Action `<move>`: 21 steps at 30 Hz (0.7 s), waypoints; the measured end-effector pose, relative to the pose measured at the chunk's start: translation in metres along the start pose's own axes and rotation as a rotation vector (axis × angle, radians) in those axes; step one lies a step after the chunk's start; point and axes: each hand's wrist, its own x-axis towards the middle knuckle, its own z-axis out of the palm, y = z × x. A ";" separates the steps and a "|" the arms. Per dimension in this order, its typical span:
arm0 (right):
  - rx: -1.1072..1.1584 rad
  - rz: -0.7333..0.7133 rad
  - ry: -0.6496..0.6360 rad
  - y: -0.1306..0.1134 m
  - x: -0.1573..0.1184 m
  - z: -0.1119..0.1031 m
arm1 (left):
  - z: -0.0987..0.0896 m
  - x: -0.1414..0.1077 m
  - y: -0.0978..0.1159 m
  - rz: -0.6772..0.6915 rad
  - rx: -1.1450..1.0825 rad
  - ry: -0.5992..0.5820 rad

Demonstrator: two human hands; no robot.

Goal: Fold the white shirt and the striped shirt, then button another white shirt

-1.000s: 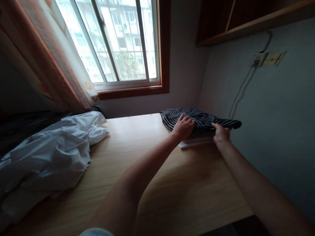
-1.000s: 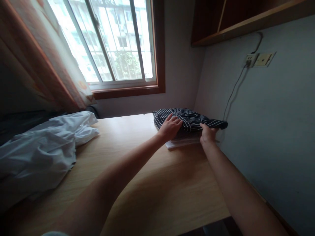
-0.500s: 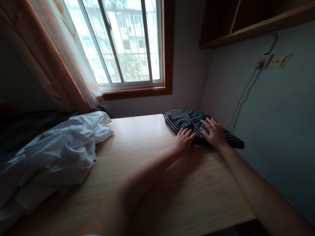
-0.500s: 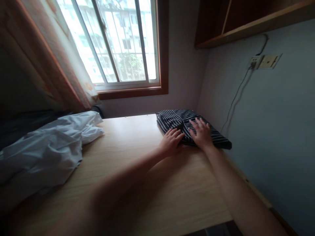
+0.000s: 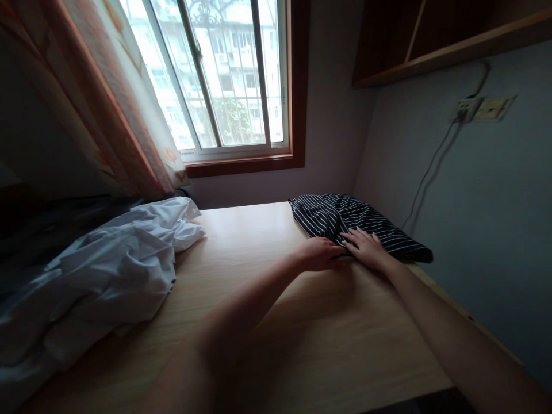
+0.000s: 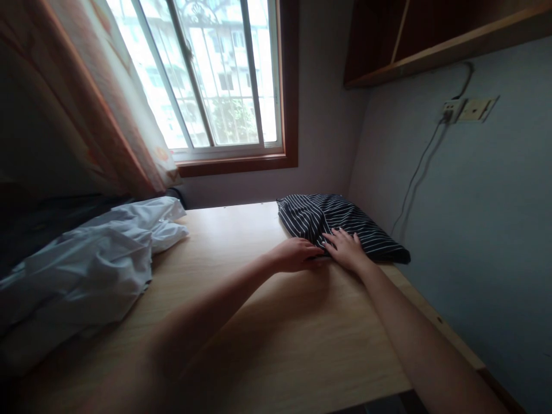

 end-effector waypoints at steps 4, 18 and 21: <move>0.056 -0.017 0.049 -0.002 -0.001 -0.002 | 0.000 -0.013 -0.017 -0.349 -0.184 0.311; 0.373 -0.417 0.192 -0.039 -0.013 -0.027 | 0.028 0.018 -0.055 -0.974 -0.959 0.557; 0.336 -0.419 0.128 -0.046 -0.016 -0.032 | 0.027 0.018 -0.051 -0.882 -1.046 0.510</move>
